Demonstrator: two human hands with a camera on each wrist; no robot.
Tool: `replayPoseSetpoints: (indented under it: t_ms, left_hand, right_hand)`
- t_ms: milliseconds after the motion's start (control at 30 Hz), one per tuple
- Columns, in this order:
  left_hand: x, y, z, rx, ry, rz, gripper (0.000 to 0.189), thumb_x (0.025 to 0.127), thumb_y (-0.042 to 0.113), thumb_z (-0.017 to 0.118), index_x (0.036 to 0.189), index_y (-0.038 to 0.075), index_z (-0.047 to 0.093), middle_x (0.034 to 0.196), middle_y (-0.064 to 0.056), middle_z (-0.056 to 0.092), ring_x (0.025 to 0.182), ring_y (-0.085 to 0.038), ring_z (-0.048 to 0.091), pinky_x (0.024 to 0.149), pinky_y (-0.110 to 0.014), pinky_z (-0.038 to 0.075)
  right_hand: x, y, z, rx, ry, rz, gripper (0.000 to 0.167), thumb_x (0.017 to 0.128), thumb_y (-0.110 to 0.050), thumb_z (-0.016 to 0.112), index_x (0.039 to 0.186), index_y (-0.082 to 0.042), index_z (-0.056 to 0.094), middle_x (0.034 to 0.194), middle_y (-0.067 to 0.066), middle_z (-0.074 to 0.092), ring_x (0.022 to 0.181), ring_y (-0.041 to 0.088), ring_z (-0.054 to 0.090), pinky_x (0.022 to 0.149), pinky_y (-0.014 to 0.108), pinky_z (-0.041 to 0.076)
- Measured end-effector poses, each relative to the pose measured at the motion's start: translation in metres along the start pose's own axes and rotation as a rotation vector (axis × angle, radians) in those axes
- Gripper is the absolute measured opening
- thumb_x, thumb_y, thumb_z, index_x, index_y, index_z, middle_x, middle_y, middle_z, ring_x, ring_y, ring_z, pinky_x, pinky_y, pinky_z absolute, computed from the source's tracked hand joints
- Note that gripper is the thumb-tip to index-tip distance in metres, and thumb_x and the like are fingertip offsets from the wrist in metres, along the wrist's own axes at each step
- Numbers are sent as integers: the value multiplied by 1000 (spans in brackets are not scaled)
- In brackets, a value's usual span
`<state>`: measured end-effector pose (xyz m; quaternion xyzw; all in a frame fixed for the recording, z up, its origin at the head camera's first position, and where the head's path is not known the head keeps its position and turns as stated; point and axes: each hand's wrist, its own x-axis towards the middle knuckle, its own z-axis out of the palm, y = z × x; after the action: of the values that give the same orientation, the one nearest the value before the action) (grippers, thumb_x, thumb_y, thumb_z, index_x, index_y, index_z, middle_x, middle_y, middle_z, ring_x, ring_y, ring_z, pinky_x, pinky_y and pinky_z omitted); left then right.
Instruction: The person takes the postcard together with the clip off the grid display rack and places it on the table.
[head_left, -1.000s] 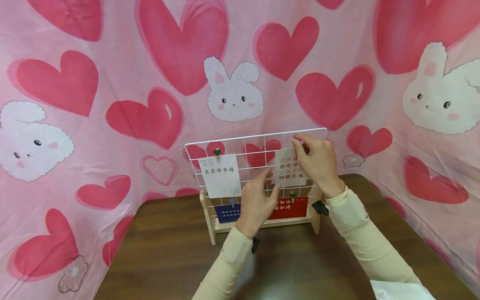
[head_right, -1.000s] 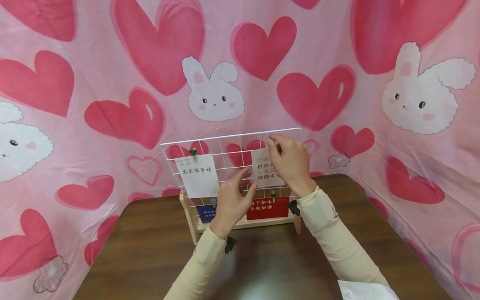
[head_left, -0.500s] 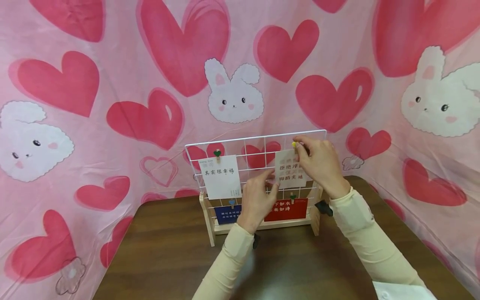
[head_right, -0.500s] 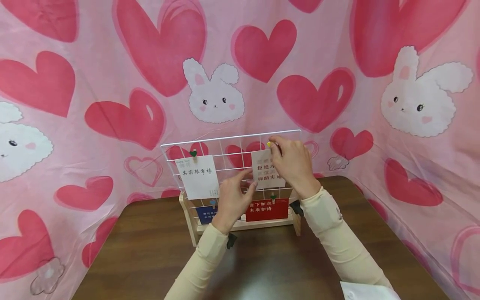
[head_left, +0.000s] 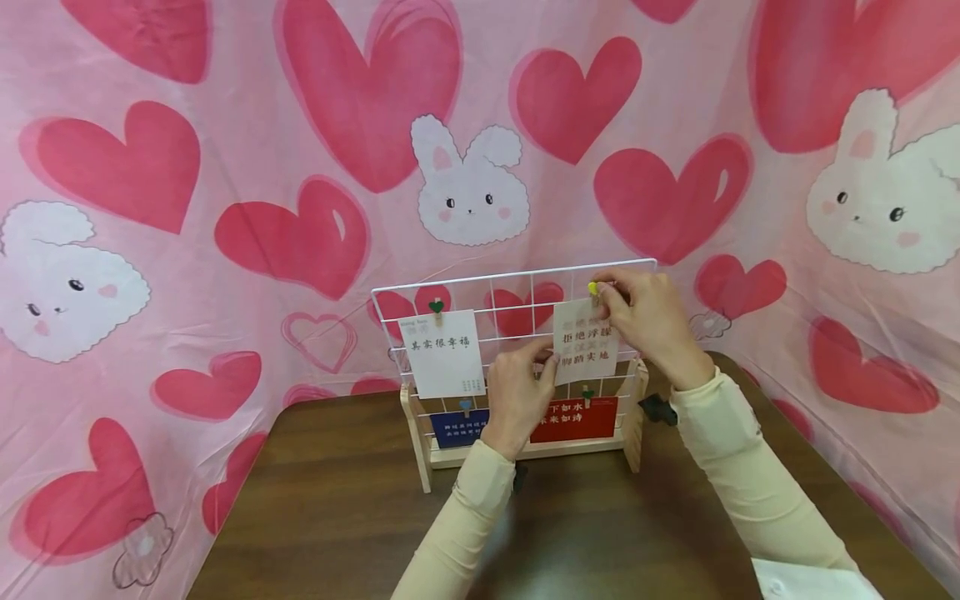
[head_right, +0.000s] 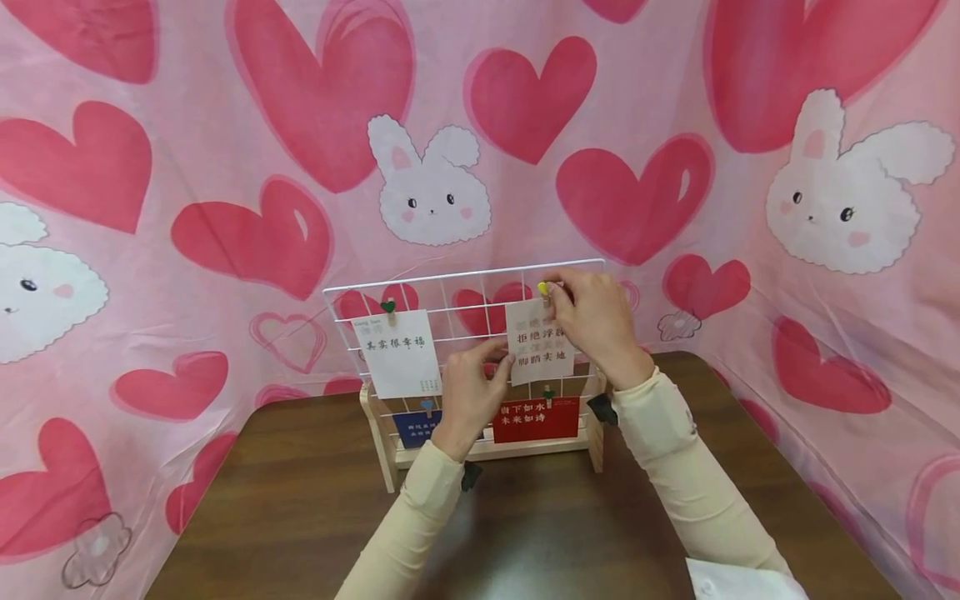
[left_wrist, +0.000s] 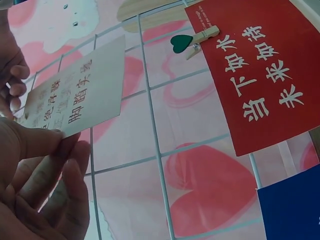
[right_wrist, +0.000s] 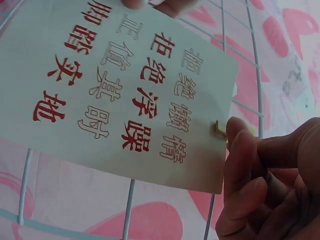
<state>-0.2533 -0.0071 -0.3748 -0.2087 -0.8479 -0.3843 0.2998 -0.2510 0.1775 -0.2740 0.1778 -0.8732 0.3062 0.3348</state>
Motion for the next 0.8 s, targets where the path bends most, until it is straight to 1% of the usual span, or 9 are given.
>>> replayPoseSetpoints:
  t_ms: [100,267,367,500,567,667,733,800]
  left_hand:
    - [1,0,-1,-12,-8,-7,22,98,17,74,118,12,79,103,-4,83,84,-13,80,66,-15,58]
    - [2,1,-2,-25,-20,-24,20,98,16,74,117,12,79,103,-4,83,84,-13,80,67,-18,60]
    - [2,1,-2,-36,-32,-32,21,98,16,74,118,12,79,105,-4,83,85,-13,80,69,-18,60]
    - [3,2,-2,-51,-44,-33,22,98,16,73,119,12,78,107,-5,82,88,-14,80,72,-20,61]
    - [3,2,-2,-54,-44,-30,22,98,16,73,120,12,78,108,-5,82,88,-14,81,73,-20,61]
    - [4,2,-4,-51,-43,-25,23,98,15,73,119,11,78,108,-6,82,87,-15,81,73,-21,62]
    - [4,3,-5,-43,-46,-22,23,98,16,73,119,11,78,108,-6,82,87,-15,81,73,-21,62]
    - [4,3,-6,-35,-51,-22,23,98,16,73,119,11,78,109,-5,82,87,-15,80,72,-21,62]
  right_hand:
    - [1,1,-3,32,-12,-12,16,100,-1,63,105,2,77,71,13,74,57,16,64,49,19,41]
    - [1,2,-4,66,-7,-27,13,99,-1,65,102,2,77,71,13,75,57,15,65,50,13,42]
    - [1,3,-3,78,20,-36,13,98,1,65,100,3,78,71,14,75,57,16,66,51,9,42]
    - [1,3,-1,91,78,-63,12,96,3,66,98,4,78,70,15,74,58,19,67,54,5,42]
    - [1,3,-2,103,109,-70,12,96,4,66,98,5,78,71,16,74,58,15,66,56,3,43]
    - [1,2,-4,133,150,-64,12,95,5,66,97,6,78,70,17,74,58,1,62,57,3,44]
    - [0,1,-7,136,164,-59,12,96,5,66,96,5,78,69,16,74,58,-8,58,56,3,44]
    - [-1,-1,-11,141,163,-53,13,96,4,66,97,4,78,69,16,74,58,-12,56,55,5,45]
